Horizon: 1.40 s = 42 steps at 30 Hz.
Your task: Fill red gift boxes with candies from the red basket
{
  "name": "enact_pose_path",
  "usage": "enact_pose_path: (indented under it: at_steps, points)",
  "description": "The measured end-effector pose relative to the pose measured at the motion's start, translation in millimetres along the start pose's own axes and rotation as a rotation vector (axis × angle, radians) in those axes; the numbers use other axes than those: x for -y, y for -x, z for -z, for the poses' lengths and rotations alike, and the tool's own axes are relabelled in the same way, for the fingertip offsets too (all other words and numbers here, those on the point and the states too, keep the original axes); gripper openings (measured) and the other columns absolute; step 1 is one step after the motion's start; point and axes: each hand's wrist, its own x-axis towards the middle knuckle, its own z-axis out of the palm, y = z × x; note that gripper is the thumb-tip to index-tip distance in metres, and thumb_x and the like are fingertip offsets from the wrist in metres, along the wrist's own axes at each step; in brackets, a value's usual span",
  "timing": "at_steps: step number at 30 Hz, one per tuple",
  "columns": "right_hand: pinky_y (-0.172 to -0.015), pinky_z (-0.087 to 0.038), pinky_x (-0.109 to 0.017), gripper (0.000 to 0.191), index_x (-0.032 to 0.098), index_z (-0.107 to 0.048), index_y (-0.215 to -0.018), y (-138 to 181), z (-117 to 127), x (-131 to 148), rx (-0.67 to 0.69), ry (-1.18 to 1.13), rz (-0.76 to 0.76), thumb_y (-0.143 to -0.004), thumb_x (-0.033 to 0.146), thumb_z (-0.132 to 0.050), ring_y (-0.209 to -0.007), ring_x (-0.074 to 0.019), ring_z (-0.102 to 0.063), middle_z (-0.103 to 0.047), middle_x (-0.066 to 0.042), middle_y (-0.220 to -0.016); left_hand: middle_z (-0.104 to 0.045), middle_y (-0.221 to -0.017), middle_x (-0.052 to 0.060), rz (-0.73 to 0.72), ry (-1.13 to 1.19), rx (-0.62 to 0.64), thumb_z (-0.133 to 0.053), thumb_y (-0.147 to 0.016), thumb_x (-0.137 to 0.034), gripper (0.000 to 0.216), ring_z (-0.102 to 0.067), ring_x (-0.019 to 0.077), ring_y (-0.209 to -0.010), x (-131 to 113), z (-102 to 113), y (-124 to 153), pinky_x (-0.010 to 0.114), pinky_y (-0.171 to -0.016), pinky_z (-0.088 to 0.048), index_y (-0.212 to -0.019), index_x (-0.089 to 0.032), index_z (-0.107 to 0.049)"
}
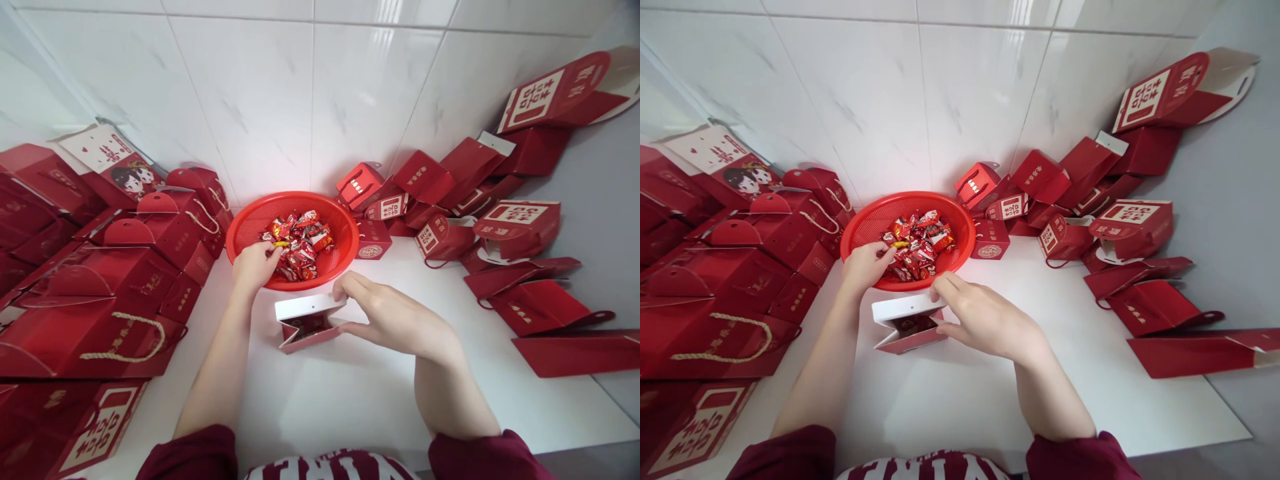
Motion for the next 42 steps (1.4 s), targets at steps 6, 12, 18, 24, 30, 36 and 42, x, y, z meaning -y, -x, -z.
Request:
enact_pose_path:
  at_steps: [6,12,18,24,30,36,42]
  points:
    - [-0.077,-0.052,-0.032,0.027,0.024,-0.051,-0.103,-2.6,2.6,-1.5,-0.007,-0.016,0.028,-0.087,0.012,-0.069,-0.091,-0.0205,-0.066,-0.066,-0.002,-0.106,-0.076,-0.089,0.005,0.02,-0.003,0.02,-0.048,-0.092,-0.052,0.035,-0.068,0.0252,-0.084,-1.7,1.2,0.3,0.03,-0.066,-0.042,-0.085,-0.026,-0.071]
    - [-0.078,-0.05,-0.031,0.004,0.024,-0.064,-0.099,-5.3,7.1,-2.2,0.079,0.012,0.102,-0.095,0.026,-0.065,-0.086,-0.0183,-0.064,-0.066,-0.003,-0.103,-0.076,-0.093,0.005,0.028,-0.008,0.016,-0.049,-0.092,-0.051,0.034,-0.068,0.0244,-0.085,-3.1,1.4,1.2,0.029,-0.067,-0.043,-0.087,-0.025,-0.071]
    - [-0.086,-0.049,-0.032,0.016,0.022,-0.065,-0.109,-6.0,8.6,-0.1,0.152,0.048,0.13,-0.094,0.02,-0.066,-0.095,-0.0196,-0.064,-0.065,-0.004,-0.11,-0.076,-0.094,0.005,0.027,-0.017,0.015,-0.049,-0.092,-0.052,0.035,-0.069,0.0257,-0.087,-3.3,1.3,0.9,0.03,-0.066,-0.042,-0.088,-0.026,-0.071]
    - [-0.094,-0.05,-0.037,0.034,0.022,-0.062,-0.122,-2.2,8.8,4.9,0.189,0.069,0.115,-0.089,0.024,-0.072,-0.105,-0.023,-0.063,-0.063,-0.007,-0.12,-0.076,-0.092,0.006,0.02,0.014,-0.003,-0.05,-0.091,-0.052,0.035,-0.068,0.0261,-0.086,-1.0,-4.0,-2.6,0.031,-0.068,-0.044,-0.087,-0.024,-0.071]
    - [-0.091,-0.052,-0.038,0.033,0.024,-0.062,-0.122,1.1,7.5,10.3,0.16,0.075,0.116,-0.089,0.023,-0.07,-0.106,-0.0247,-0.063,-0.063,-0.008,-0.121,-0.073,-0.105,0.007,-0.319,0.509,-0.054,-0.053,-0.094,-0.042,0.029,-0.067,0.0211,-0.099,-17.4,39.4,23.0,0.03,-0.09,-0.049,-0.092,-0.017,-0.069]
    - [-0.087,-0.054,-0.038,0.037,0.023,-0.055,-0.129,-1.6,3.6,8.1,0.059,0.022,0.045,-0.094,0.025,-0.064,-0.105,-0.0251,-0.065,-0.064,-0.01,-0.123,-0.055,-0.143,0.008,-0.606,0.524,0.475,-0.08,-0.073,-0.051,0.08,-0.055,0.0283,-0.129,-26.6,89.1,80.9,0.036,-0.104,-0.047,-0.141,-0.026,-0.047]
    - [-0.08,-0.054,-0.036,0.061,0.024,-0.039,-0.145,-1.7,-1.6,8.9,0.068,0.031,-0.072,-0.091,0.025,-0.067,-0.095,-0.0264,-0.07,-0.071,-0.009,-0.114,-0.063,-0.134,0.003,-0.481,0.391,0.492,-0.076,-0.079,-0.04,0.065,-0.062,0.0257,-0.117,-20.4,75.8,89.1,0.031,-0.092,-0.051,-0.138,-0.029,-0.051]
